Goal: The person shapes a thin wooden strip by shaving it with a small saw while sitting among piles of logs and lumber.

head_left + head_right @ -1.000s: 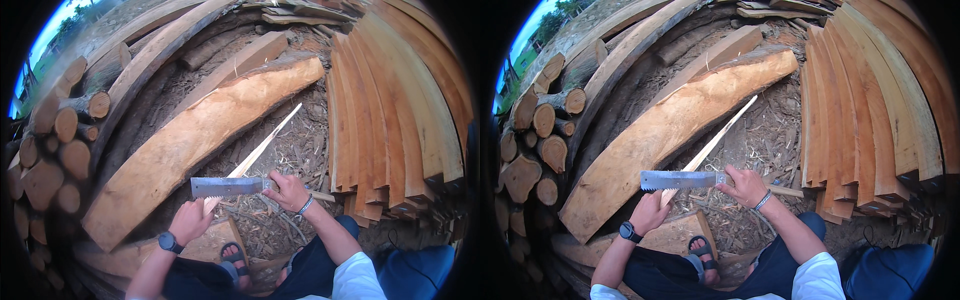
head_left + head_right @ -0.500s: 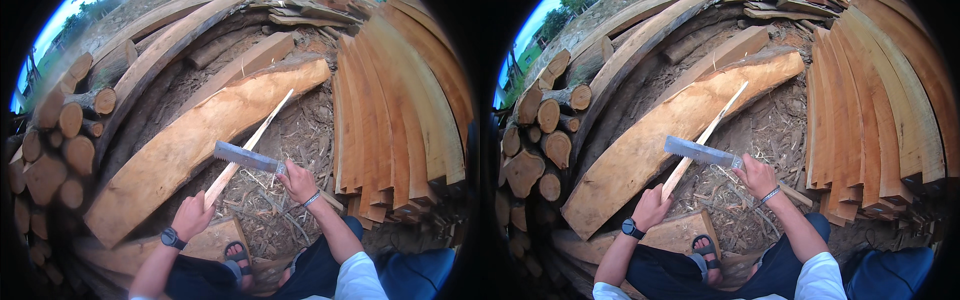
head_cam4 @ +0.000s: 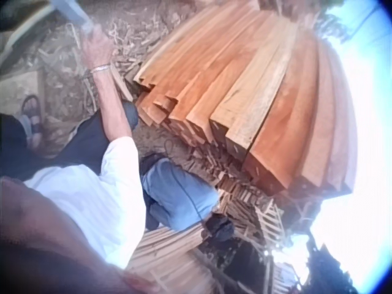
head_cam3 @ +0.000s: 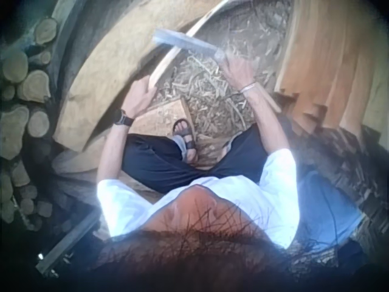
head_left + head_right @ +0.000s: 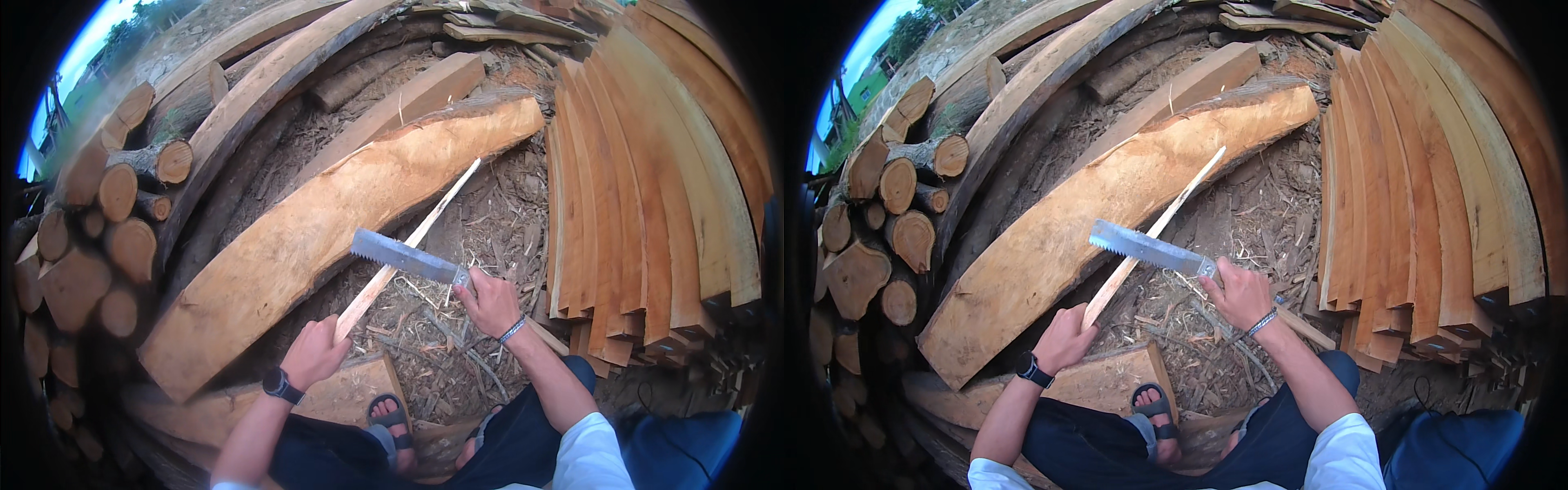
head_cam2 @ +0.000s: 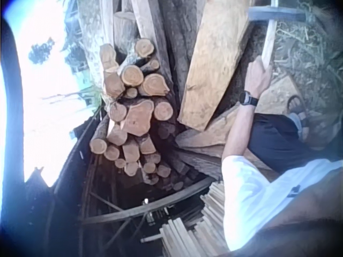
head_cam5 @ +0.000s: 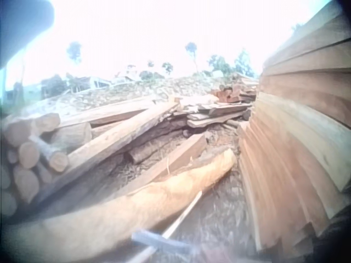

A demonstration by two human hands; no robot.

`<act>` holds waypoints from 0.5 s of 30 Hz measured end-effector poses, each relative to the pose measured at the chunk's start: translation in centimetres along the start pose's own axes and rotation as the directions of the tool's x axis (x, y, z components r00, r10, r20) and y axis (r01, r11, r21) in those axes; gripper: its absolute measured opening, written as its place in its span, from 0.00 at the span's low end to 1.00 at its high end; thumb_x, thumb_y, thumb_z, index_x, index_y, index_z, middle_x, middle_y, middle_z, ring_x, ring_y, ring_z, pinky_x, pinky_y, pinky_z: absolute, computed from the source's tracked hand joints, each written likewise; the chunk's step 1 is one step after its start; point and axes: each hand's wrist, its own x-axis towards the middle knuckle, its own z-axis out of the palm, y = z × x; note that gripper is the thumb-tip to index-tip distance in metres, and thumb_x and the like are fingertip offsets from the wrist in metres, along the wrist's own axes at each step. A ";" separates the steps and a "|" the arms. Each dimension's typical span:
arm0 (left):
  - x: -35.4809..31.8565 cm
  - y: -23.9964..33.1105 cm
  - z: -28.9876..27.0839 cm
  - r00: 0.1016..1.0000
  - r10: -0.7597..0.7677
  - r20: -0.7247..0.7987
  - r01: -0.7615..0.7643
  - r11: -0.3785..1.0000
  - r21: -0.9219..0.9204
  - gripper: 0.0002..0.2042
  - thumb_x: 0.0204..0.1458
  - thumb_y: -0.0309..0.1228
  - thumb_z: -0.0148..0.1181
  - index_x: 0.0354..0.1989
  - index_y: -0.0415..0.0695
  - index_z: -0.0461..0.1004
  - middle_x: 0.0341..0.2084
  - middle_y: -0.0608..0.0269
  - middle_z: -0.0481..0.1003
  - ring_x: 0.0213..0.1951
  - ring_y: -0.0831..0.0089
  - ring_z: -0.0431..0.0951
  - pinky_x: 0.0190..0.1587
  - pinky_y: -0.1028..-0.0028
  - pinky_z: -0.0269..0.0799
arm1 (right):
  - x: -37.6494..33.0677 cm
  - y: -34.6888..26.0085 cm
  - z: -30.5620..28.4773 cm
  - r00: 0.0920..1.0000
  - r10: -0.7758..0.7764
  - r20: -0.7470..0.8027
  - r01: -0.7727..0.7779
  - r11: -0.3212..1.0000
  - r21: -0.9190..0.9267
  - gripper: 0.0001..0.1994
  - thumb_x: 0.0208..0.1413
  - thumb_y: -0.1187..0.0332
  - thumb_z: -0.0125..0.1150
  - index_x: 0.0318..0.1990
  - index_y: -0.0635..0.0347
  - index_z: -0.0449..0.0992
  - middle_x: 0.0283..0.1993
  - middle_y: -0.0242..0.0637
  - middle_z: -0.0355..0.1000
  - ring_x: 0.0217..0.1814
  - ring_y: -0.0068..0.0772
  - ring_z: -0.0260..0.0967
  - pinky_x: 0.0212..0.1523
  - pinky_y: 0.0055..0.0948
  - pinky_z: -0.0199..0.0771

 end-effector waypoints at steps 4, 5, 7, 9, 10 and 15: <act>0.1 0.0 -0.2 0.999 0.006 0.039 -0.004 0.998 -0.055 0.15 0.49 0.35 0.53 0.28 0.30 0.69 0.25 0.32 0.73 0.34 0.38 0.75 0.38 0.50 0.69 | 1.4 1.5 -0.5 0.996 0.082 -0.025 -0.081 0.996 0.041 0.23 0.64 0.45 0.49 0.31 0.60 0.66 0.17 0.48 0.69 0.24 0.57 0.72 0.24 0.50 0.70; 0.1 0.0 -0.4 0.999 0.012 0.038 -0.009 0.998 -0.068 0.15 0.48 0.35 0.53 0.28 0.30 0.69 0.26 0.32 0.73 0.34 0.38 0.75 0.39 0.51 0.69 | 2.1 2.5 -0.9 0.986 0.156 -0.056 -0.152 0.986 0.069 0.23 0.63 0.45 0.50 0.31 0.59 0.66 0.17 0.48 0.69 0.24 0.57 0.73 0.24 0.50 0.70; 0.0 -0.7 -0.3 0.999 -0.003 0.050 0.005 0.998 -0.056 0.15 0.48 0.35 0.53 0.28 0.30 0.69 0.26 0.32 0.73 0.35 0.38 0.75 0.39 0.51 0.69 | 2.3 2.2 -1.2 0.987 0.163 -0.004 -0.161 0.982 0.099 0.24 0.63 0.45 0.50 0.31 0.60 0.66 0.17 0.49 0.69 0.24 0.58 0.72 0.24 0.50 0.69; 0.3 -1.4 -0.2 0.998 0.011 0.057 -0.006 0.997 -0.074 0.15 0.48 0.35 0.53 0.28 0.30 0.69 0.26 0.32 0.73 0.35 0.39 0.75 0.39 0.52 0.68 | 0.4 0.4 0.3 0.997 0.054 0.058 -0.056 0.998 0.035 0.24 0.63 0.44 0.50 0.31 0.60 0.66 0.17 0.50 0.69 0.23 0.58 0.72 0.24 0.51 0.69; 0.4 -1.8 0.0 0.998 0.025 0.063 -0.019 0.996 -0.092 0.15 0.48 0.35 0.53 0.28 0.30 0.69 0.26 0.32 0.72 0.35 0.39 0.75 0.39 0.52 0.68 | -0.5 -0.4 1.3 0.996 -0.079 0.041 0.077 0.996 0.052 0.24 0.63 0.44 0.49 0.31 0.60 0.66 0.17 0.50 0.69 0.23 0.58 0.72 0.24 0.51 0.69; 0.2 -1.5 -0.4 0.999 0.028 0.025 -0.025 0.991 -0.130 0.14 0.44 0.32 0.52 0.27 0.29 0.67 0.21 0.36 0.70 0.28 0.43 0.72 0.33 0.55 0.66 | 1.5 2.2 0.5 0.993 0.110 0.047 -0.113 0.992 0.064 0.24 0.63 0.45 0.49 0.31 0.60 0.67 0.17 0.50 0.69 0.24 0.59 0.72 0.25 0.52 0.69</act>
